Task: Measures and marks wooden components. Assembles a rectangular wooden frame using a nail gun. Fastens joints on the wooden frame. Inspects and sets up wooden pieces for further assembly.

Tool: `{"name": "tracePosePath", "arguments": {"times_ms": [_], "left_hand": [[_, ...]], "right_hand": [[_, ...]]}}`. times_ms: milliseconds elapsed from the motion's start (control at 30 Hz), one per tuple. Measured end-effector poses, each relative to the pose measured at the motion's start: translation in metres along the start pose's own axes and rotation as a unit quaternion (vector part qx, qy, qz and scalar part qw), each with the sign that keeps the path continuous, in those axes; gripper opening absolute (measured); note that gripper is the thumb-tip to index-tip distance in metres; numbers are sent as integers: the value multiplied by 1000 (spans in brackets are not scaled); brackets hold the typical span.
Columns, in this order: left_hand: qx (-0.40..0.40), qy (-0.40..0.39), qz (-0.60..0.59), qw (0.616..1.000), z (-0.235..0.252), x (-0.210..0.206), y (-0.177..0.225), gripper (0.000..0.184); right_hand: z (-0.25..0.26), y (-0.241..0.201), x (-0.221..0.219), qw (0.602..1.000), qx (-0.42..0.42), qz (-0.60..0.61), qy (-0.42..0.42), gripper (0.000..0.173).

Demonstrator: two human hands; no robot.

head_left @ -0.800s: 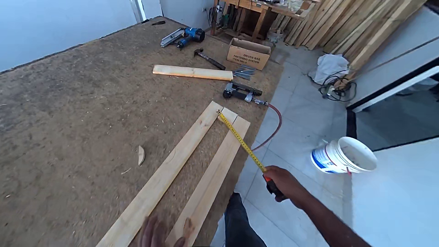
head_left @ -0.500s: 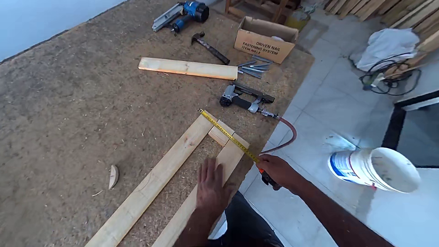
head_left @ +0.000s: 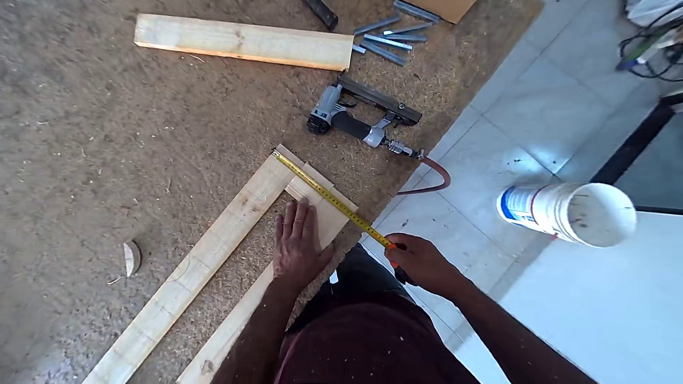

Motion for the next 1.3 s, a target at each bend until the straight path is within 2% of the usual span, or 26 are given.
{"name": "tracePosePath", "arguments": {"times_ms": [233, 367, 667, 767, 833, 933, 1033, 1133, 1200, 1300], "left_hand": [[-5, 0, -7, 1000, -1, -2, -2, 90], [-16, 13, -12, 1000, -1, -1, -1, 80], [0, 9, -32, 999, 0, 1, -1, 82], [9, -28, -66, 997, 7, 10, -3, 82], [11, -74, -104, 992, 6, 19, -8, 86], [15, -39, -132, 990, -9, 29, -19, 87], [67, 17, -132, 989, -44, 42, -37, 63], [149, 43, -169, 973, -91, 52, -59, 45], [235, 54, -186, 953, -131, 57, -73, 41], [416, 90, -179, 887, -202, 58, -94, 37]], "right_hand": [[4, 2, 0, 1000, -6, -2, -1, 34], [4, 1, 0, 1000, -3, -6, 7, 33], [-1, 0, -3, 1000, 4, -1, 15, 37], [-3, -50, -6, 995, 92, 44, 18, 55], [2, -118, -12, 985, 169, 12, 27, 66], [35, -232, -34, 959, 249, -106, 84, 65], [93, -312, -74, 901, 344, -220, 148, 64], [145, -353, -91, 850, 415, -291, 145, 59], [137, -351, -78, 831, 451, -294, 138, 47], [111, -300, -32, 830, 422, -309, 190, 47]]}}
Point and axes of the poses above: each hand's wrist, its own z-axis towards the middle knuckle, its own x-axis out of the back of the hand, y = z × x, the point moved 3 cm from there along z, towards the middle knuckle, and after that the axes turned 8 degrees about z, right-handed, at the moved point
